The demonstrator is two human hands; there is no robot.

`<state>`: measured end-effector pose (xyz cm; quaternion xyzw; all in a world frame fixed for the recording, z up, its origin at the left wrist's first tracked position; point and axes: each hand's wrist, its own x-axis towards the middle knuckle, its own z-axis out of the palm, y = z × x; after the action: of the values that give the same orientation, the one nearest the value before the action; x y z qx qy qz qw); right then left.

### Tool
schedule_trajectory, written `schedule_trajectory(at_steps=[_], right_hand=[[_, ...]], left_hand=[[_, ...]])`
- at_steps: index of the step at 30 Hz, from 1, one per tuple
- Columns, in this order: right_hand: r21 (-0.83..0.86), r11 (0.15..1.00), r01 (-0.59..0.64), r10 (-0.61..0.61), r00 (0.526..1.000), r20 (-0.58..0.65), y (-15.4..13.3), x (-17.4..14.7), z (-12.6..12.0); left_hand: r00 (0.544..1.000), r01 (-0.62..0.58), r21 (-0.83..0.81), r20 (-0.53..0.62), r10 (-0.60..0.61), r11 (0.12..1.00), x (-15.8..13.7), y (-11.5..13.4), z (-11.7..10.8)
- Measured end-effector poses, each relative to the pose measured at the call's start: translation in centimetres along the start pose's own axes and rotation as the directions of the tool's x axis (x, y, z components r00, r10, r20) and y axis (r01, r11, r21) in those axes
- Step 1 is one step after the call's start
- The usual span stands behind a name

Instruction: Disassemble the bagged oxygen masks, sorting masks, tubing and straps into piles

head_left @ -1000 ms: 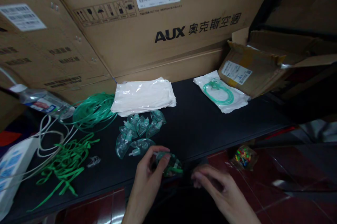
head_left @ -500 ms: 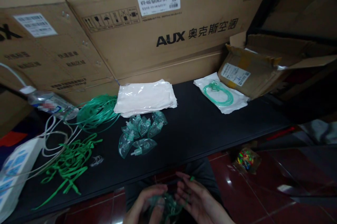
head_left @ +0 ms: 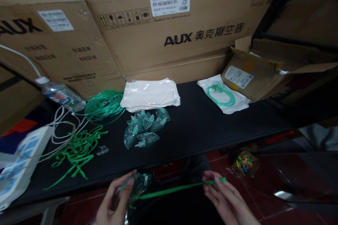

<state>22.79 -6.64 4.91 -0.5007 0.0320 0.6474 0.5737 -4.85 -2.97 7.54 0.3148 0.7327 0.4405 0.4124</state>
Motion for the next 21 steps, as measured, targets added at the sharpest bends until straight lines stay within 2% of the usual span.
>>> schedule_trajectory(at_steps=[3, 7, 12, 14, 16, 18, 21], right_hand=[[0.008, 1.000, 0.018, -0.018, 1.000, -0.023, -0.8, -0.3, 0.0], [-0.010, 0.999, 0.052, -0.053, 0.995, -0.080, -1.7, -0.1, -1.2], [-0.041, 0.991, 0.124, -0.129, 0.981, -0.144, -3.0, -0.2, -2.7], [-0.115, 0.980, 0.162, -0.176, 0.976, -0.125, -3.4, -0.4, -2.7], [-0.276, 0.930, 0.244, -0.267, 0.962, -0.051, -3.6, -0.6, -2.3], [-0.462, 0.820, 0.337, -0.342, 0.937, 0.076, -3.5, -0.7, -1.7], [-0.657, 0.635, 0.406, -0.304, 0.914, 0.270, -2.8, -0.6, -0.2]], left_hand=[[1.000, -0.007, 0.020, -0.012, 0.007, 1.000, 0.2, 0.1, -1.1], [1.000, -0.027, 0.097, -0.013, 0.028, 0.995, 0.4, -0.1, -2.4], [0.998, -0.024, 0.056, -0.054, 0.027, 0.998, -0.1, -0.2, -2.4], [0.998, -0.031, 0.047, -0.049, 0.034, 0.998, -0.1, 0.0, -2.2], [0.999, -0.054, 0.051, 0.008, 0.053, 0.997, -0.1, 0.4, -2.0], [0.995, -0.068, 0.065, 0.082, 0.062, 0.996, -0.2, 1.0, -1.6], [0.987, -0.060, 0.077, 0.152, 0.048, 0.995, -0.6, 1.9, -0.6]])
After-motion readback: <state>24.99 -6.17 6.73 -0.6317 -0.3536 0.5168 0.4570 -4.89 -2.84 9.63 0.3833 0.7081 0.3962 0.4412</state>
